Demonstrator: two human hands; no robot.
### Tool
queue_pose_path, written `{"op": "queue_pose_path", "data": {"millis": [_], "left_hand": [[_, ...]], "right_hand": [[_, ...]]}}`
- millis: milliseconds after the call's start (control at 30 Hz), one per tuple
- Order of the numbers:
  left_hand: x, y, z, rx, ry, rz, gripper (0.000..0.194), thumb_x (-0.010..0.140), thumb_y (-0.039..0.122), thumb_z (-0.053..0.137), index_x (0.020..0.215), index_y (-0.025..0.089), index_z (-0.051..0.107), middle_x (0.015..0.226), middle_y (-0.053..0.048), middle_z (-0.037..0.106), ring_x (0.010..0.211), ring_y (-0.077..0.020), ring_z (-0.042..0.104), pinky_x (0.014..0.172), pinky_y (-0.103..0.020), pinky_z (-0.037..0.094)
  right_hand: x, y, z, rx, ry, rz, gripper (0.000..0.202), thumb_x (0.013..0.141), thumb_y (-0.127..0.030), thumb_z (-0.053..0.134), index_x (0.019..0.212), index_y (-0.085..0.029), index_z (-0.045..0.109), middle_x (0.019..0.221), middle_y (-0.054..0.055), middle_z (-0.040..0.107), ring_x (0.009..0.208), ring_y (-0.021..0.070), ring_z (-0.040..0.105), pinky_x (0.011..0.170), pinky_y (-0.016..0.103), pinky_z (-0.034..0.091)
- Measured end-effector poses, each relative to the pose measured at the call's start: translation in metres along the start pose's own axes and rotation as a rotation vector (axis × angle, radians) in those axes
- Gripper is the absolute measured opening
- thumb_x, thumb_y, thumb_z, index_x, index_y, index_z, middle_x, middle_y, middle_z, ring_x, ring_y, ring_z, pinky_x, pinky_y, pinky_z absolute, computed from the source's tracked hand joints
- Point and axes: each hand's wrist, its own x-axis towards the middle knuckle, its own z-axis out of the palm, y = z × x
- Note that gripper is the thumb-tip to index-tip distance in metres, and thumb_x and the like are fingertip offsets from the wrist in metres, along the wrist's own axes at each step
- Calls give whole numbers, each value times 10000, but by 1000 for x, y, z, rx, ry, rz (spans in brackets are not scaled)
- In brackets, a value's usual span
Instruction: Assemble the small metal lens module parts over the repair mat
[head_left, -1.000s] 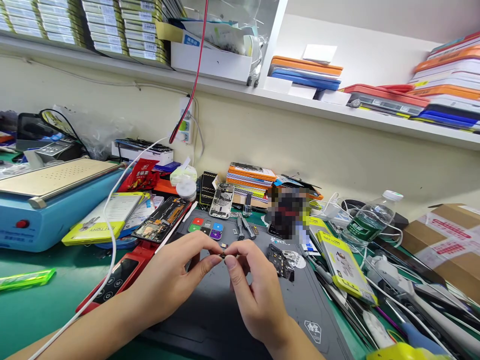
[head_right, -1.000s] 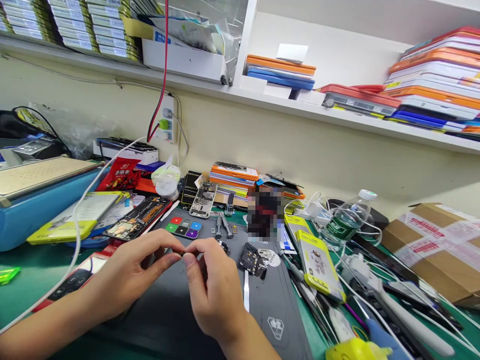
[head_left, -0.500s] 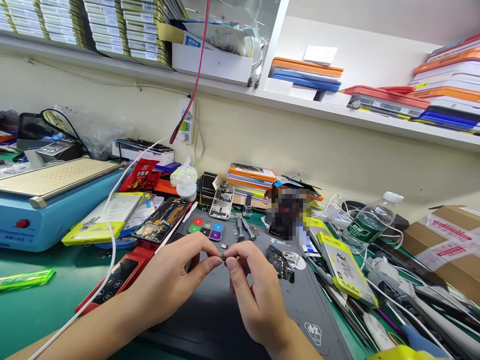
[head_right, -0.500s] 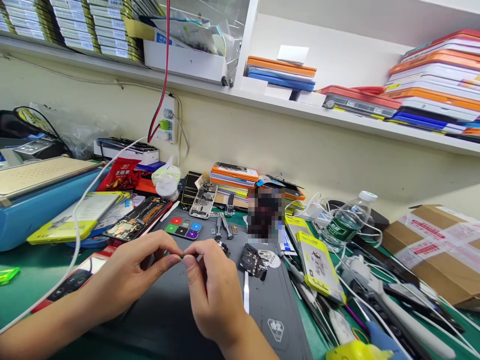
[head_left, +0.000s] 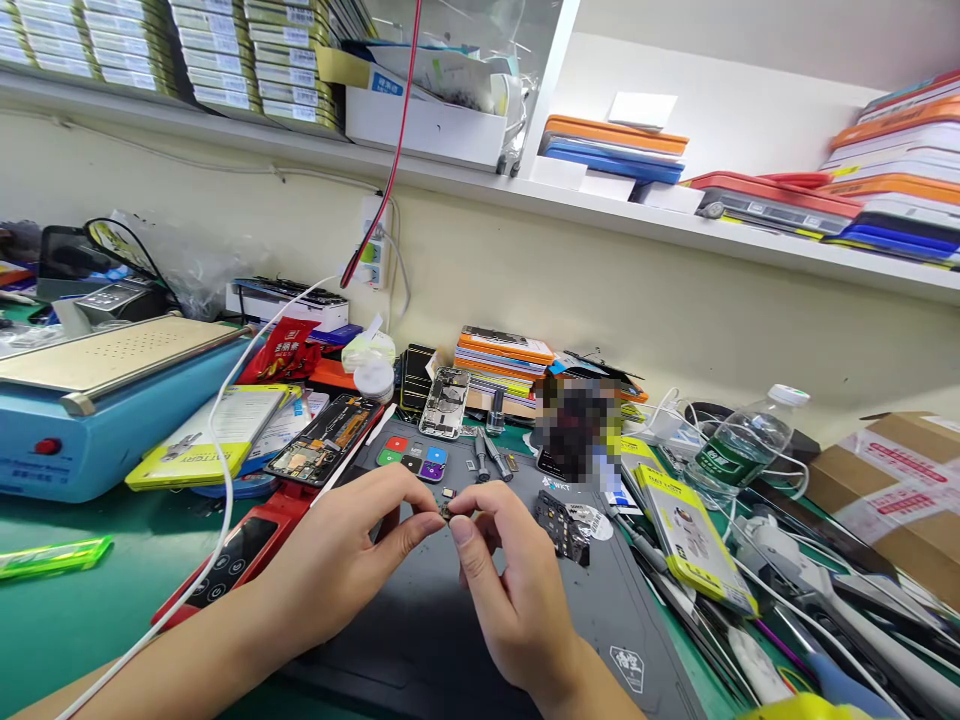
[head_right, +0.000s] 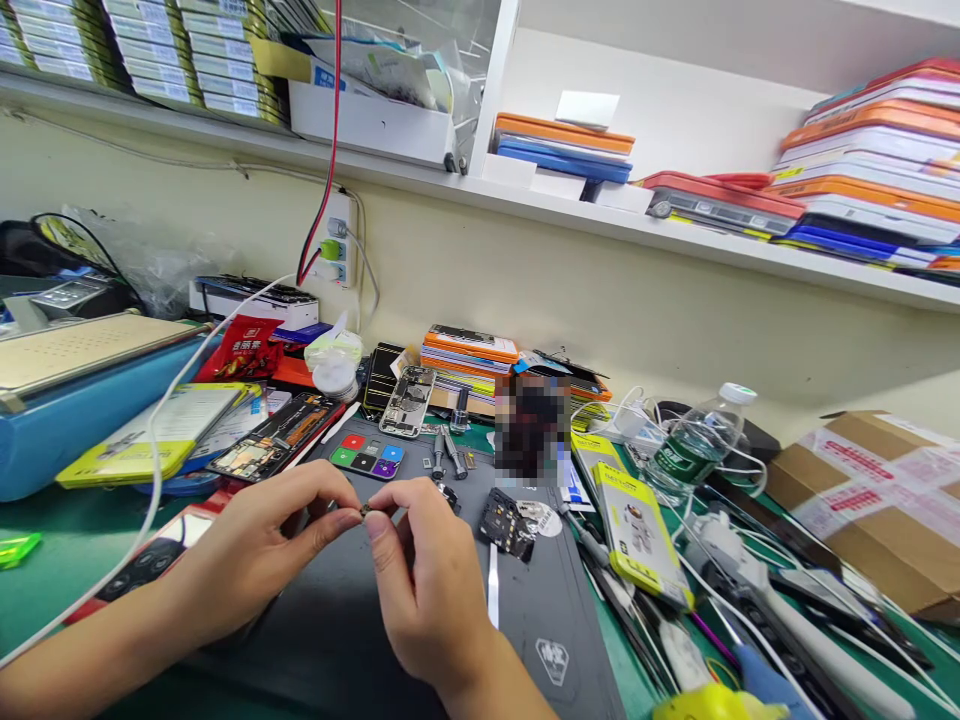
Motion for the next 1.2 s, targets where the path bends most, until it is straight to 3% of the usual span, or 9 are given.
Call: {"op": "queue_pose_path", "data": {"millis": [467, 1200], "left_hand": [[1, 1, 0, 17, 12, -9, 167, 1066, 399, 583, 984, 291, 680, 913, 39, 675, 780, -138, 574, 641, -240, 414], [1, 0, 1, 23, 9, -1, 169, 1078, 394, 566, 991, 288, 665, 911, 42, 660, 779, -129, 573, 649, -245, 407]], "right_hand": [[1, -3, 0, -19, -21, 60, 167, 1088, -337, 508, 1229, -287, 584, 1032, 13, 695, 603, 101, 619, 473, 231, 453], [2, -3, 1, -1, -33, 71, 200, 1087, -329, 506, 1263, -281, 589, 1016, 12, 674, 622, 109, 624, 465, 220, 468]]}}
